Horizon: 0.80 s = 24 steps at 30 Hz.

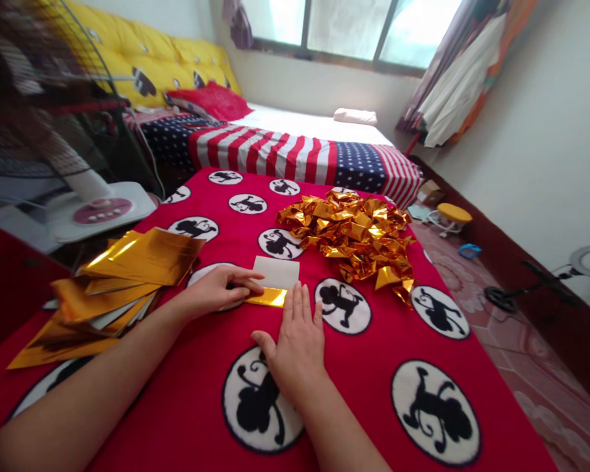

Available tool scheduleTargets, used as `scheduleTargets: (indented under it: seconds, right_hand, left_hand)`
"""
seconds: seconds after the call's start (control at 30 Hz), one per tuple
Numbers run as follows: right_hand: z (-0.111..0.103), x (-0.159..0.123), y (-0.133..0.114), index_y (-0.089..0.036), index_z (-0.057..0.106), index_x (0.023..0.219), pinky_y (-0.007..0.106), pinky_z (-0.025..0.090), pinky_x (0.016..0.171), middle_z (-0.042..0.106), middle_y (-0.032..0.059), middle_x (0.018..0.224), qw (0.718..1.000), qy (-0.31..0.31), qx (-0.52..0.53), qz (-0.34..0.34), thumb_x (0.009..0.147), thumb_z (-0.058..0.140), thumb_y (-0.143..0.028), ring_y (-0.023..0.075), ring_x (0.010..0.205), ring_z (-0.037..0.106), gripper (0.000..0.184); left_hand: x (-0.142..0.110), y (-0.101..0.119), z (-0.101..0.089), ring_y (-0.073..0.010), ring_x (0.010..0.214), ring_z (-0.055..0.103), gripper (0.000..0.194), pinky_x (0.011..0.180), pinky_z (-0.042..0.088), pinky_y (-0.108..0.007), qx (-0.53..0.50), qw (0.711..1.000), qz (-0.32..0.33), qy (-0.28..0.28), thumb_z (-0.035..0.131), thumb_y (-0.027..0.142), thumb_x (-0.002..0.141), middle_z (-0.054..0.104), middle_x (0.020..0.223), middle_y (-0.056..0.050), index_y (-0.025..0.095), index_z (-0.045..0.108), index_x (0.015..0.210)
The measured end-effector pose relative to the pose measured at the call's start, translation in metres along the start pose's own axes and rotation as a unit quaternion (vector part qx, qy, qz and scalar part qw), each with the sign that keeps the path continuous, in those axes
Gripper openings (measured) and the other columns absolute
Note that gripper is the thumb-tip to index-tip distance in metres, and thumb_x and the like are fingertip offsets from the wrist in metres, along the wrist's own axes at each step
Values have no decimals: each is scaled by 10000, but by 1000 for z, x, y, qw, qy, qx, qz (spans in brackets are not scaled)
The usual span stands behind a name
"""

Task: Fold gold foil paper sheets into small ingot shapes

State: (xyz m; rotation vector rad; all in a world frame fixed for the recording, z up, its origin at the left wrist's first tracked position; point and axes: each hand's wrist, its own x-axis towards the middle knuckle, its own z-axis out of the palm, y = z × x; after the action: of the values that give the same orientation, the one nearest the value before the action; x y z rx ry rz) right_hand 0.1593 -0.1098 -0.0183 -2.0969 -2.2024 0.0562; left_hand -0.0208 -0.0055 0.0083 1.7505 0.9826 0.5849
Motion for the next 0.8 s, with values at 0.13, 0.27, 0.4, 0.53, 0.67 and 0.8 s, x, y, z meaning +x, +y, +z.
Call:
scheduleTargets:
  seconds: [0.13,0.27,0.4,0.53,0.67,0.8]
  right_hand:
    - [8,0,-2,-32,243,1495,526,71,1163,73,175,1584,1000,21,-13,-3,887,362,-639,307,1472,56,867]
    - [9,0,-4,-135,210,1520,574,69,1145,123,145,1590,999,35,-24,-14,894,430,-518,337,1462,105,766]
    - [4,1,-5,-249,255,1511,584,71,1146,177,93,1587,1000,-1,-22,-18,869,482,-432,336,1448,175,705]
    - [-3,2,-7,-185,223,1520,582,92,1146,153,113,1587,999,-29,-14,-4,865,461,-377,329,1456,149,723]
    - [-7,2,-8,-76,199,1513,561,94,1153,99,140,1586,999,-41,-24,8,866,430,-400,313,1470,74,760]
    - [-3,1,-6,-42,206,1504,570,98,1147,61,160,1584,999,-17,-36,1,890,402,-448,312,1471,53,762]
  left_hand:
    - [-7,23,18,-244,1042,670,270,1019,457,-428,146,957,109,227,563,239,850,731,1086,-102,144,713,1053]
    - [-11,41,49,-229,1406,341,495,1185,224,-434,201,947,251,9,477,354,938,388,1509,-91,197,455,1406]
    - [-8,31,68,-274,1473,113,734,1192,172,-462,247,932,246,-99,424,556,915,125,1593,-109,192,216,1517]
    - [-7,14,67,-259,1478,77,881,1203,117,-429,294,927,207,-109,365,683,868,71,1597,-125,154,122,1531]
    - [-9,9,58,-246,1477,98,955,1204,95,-402,351,917,160,-97,316,751,830,96,1593,-133,125,129,1527]
    - [-15,6,47,-247,1477,96,938,1199,99,-395,420,895,124,-87,303,745,840,76,1588,-145,99,194,1511]
